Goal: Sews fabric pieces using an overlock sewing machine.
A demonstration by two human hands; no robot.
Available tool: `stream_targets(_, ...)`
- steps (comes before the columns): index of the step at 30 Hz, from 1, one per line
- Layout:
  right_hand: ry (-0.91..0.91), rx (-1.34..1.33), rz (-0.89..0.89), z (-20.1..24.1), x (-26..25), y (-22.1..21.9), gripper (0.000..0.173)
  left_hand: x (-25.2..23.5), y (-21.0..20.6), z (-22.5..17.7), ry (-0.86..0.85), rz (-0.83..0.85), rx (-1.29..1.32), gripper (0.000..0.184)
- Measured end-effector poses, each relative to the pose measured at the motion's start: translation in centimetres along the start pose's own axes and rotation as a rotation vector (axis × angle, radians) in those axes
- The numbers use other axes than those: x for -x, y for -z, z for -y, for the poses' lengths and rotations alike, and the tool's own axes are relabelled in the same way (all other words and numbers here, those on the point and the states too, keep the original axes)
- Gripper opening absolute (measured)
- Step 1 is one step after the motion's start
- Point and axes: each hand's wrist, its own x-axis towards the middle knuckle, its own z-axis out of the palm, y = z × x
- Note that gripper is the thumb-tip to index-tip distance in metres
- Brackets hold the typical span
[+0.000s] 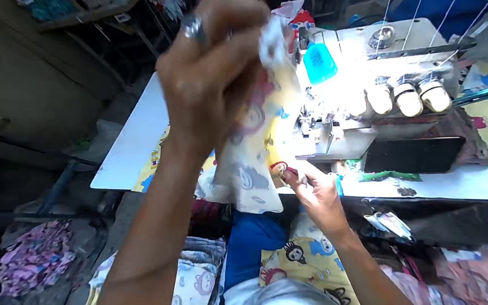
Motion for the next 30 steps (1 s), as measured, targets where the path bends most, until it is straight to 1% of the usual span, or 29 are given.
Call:
stream_targets(1, -0.103, -0.101, 0.008, -0.2, 0.3, 0.2, 0.014, -0.5, -1.0, 1.3, 0.090, 0.077, -0.064, 0.021)
stream_targets(2, -0.195, -0.220, 0.003, -0.2, 0.5, 0.4, 0.014, -0.9, -1.8, 2.1, 0.218, 0.249, -0.117, 0.028)
stream_targets(3, -0.282, -0.360, -0.012, -0.2, 0.4, 0.6, 0.017, -1.2, -2.7, 2.4, 0.346, 0.474, -0.127, 0.036)
stream_targets(4, -0.360, -0.497, -0.026, -0.1, 0.2, 0.8, 0.022, -1.0, -3.9, 2.2, 0.412, 0.637, -0.110, 0.041)
stream_targets(5, -0.427, -0.615, -0.050, 0.1, 0.1, 0.9, 0.028, 0.2, -5.0, 1.2, 0.445, 0.727, -0.099, 0.042)
stream_targets(7, -0.525, -0.745, -0.084, 0.2, 0.0, 1.1, 0.039, 3.9, -5.7, -1.9, 0.515, 0.790, -0.001, 0.046)
stream_targets(8, -0.550, -0.767, -0.081, 0.0, 0.0, 1.2, 0.043, 5.8, -5.7, -3.1, 0.510, 0.809, 0.050, 0.053)
stream_targets(10, -0.550, -0.783, -0.037, -0.7, 0.2, 1.5, 0.051, 8.6, -6.6, -3.5, 0.496, 0.786, 0.098, 0.061)
stream_targets(12, -0.502, -0.785, 0.036, -1.3, 0.4, 1.7, 0.052, 9.3, -7.1, -2.7, 0.526, 0.773, 0.127, 0.062)
stream_targets(14, -0.428, -0.734, 0.099, -1.7, 0.3, 1.8, 0.040, 8.9, -7.1, -1.7, 0.550, 0.804, 0.158, 0.060)
stream_targets(16, -0.380, -0.673, 0.079, -1.6, 0.0, 1.8, 0.023, 8.5, -7.8, -0.7, 0.543, 0.836, 0.162, 0.059)
stream_targets(17, -0.366, -0.654, 0.058, -1.5, -0.2, 1.7, 0.020, 8.1, -8.2, -0.3, 0.545, 0.854, 0.159, 0.059)
stream_targets(19, -0.350, -0.632, 0.033, -1.6, -0.3, 1.7, 0.022, 7.5, -8.7, 0.4, 0.541, 0.882, 0.148, 0.059)
stream_targets(21, -0.319, -0.592, 0.043, -2.0, -0.2, 1.9, 0.033, 7.2, -9.3, 1.1, 0.517, 0.896, 0.122, 0.059)
stream_targets(22, -0.303, -0.552, 0.064, -2.3, -0.1, 2.0, 0.037, 7.2, -9.5, 1.2, 0.498, 0.877, 0.114, 0.058)
stream_targets(23, -0.287, -0.500, 0.087, -2.5, 0.2, 2.3, 0.039, 7.3, -9.4, 1.1, 0.475, 0.818, 0.115, 0.057)
stream_targets(24, -0.267, -0.445, 0.099, -2.8, 0.4, 2.5, 0.038, 7.6, -9.1, 0.8, 0.448, 0.716, 0.119, 0.054)
stream_targets(26, -0.237, -0.350, 0.087, -3.2, 1.2, 2.9, 0.031, 7.8, -7.9, -0.2, 0.406, 0.503, 0.175, 0.043)
stream_targets(28, -0.236, -0.281, 0.057, -3.3, 2.3, 3.3, 0.023, 8.4, -6.0, -1.4, 0.392, 0.459, 0.237, 0.037)
stream_targets(30, -0.234, -0.238, 0.052, -3.1, 3.2, 3.4, 0.021, 9.2, -4.7, -2.1, 0.393, 0.501, 0.273, 0.025)
